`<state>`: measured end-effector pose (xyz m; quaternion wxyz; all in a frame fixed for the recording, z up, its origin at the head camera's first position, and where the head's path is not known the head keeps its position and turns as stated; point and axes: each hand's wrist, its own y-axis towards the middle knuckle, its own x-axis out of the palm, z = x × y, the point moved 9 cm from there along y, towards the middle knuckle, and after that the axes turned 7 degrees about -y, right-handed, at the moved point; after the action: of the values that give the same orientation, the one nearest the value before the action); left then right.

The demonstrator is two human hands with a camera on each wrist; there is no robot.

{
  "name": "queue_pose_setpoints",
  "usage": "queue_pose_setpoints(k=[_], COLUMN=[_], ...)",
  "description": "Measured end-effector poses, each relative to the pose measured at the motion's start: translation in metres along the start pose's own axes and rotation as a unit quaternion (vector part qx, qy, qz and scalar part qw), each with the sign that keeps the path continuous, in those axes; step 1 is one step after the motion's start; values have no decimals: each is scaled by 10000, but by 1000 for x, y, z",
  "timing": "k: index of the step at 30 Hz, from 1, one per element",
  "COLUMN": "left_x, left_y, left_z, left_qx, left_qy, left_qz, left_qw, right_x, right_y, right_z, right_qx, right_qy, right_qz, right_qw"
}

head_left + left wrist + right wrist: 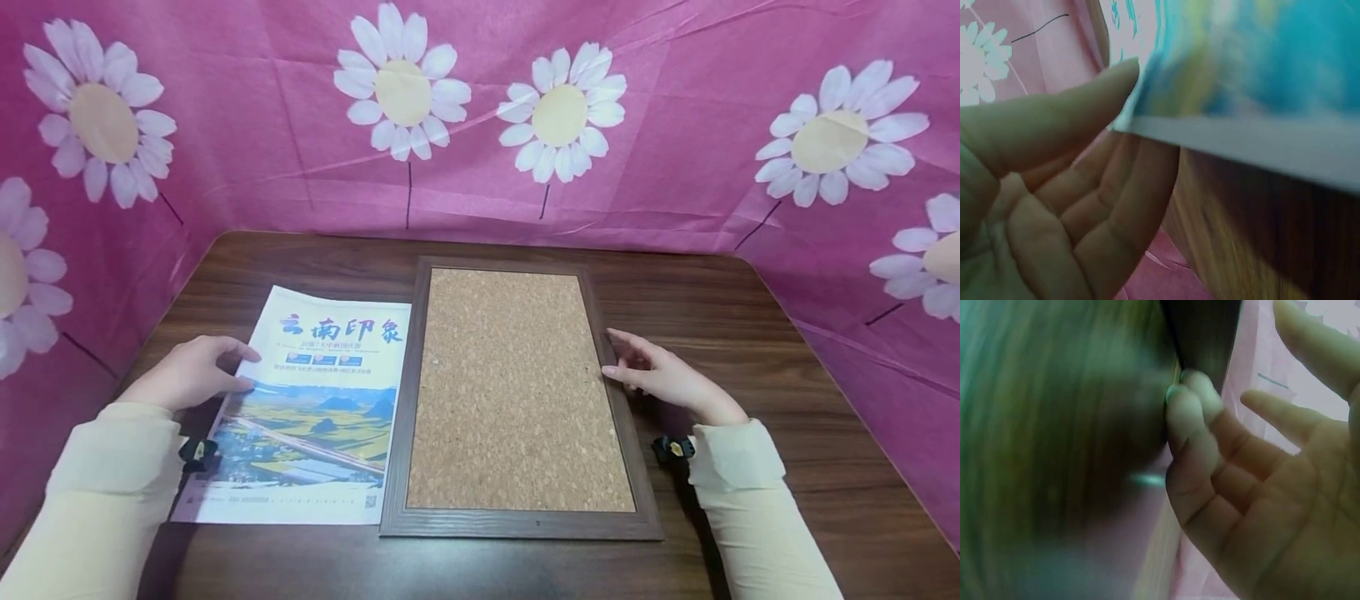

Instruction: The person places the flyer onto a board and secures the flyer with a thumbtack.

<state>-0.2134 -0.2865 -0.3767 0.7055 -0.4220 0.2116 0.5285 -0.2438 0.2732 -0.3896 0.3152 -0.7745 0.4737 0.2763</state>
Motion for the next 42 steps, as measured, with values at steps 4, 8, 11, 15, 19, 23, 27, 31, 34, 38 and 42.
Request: queue_pose_setpoints(k=[4, 8, 11, 15, 19, 23, 27, 31, 34, 38, 42], left_x=[5, 9, 3, -18, -39, -49, -57, -64, -63, -57, -44], left_y=[0, -2, -4, -10, -16, -22, -28, -34, -37, -38, -33], left_z=[-3, -5, -3, 6, 21, 36, 47, 54, 61, 74, 84], left_qx=[-162, -196, 4, 386, 623, 880, 1108, 1194, 1256, 1477, 1491], left_qy=[-285, -481, -495, -304, -283, -687, -1239, -1829, -2319, -2873, -3085], left_qz=[-310, -411, -253, 311, 955, 1443, 1919, 2325, 2420, 2320, 2161], left_qw=[9990, 9978, 9985, 9983, 9931, 9832, 9672, 9477, 9337, 9175, 9143], right_x=[2, 3, 4, 4, 4, 5, 5, 5, 5, 5, 7], right_y=[-5, -6, -5, -2, -1, -1, -1, -1, -2, -2, -2], right_z=[1, -1, -1, 0, 1, 2, 2, 2, 2, 1, 0], right_qx=[-173, -276, -294, -332, -357, -363, -346, -344, -377, -416, -434], right_qy=[158, 59, -48, -239, -301, -215, -76, 1, 15, -19, -59], right_qz=[-195, -370, -470, -493, -465, -474, -514, -521, -508, -532, -597], right_qw=[9995, 9989, 9985, 9979, 9978, 9980, 9980, 9981, 9980, 9977, 9973])
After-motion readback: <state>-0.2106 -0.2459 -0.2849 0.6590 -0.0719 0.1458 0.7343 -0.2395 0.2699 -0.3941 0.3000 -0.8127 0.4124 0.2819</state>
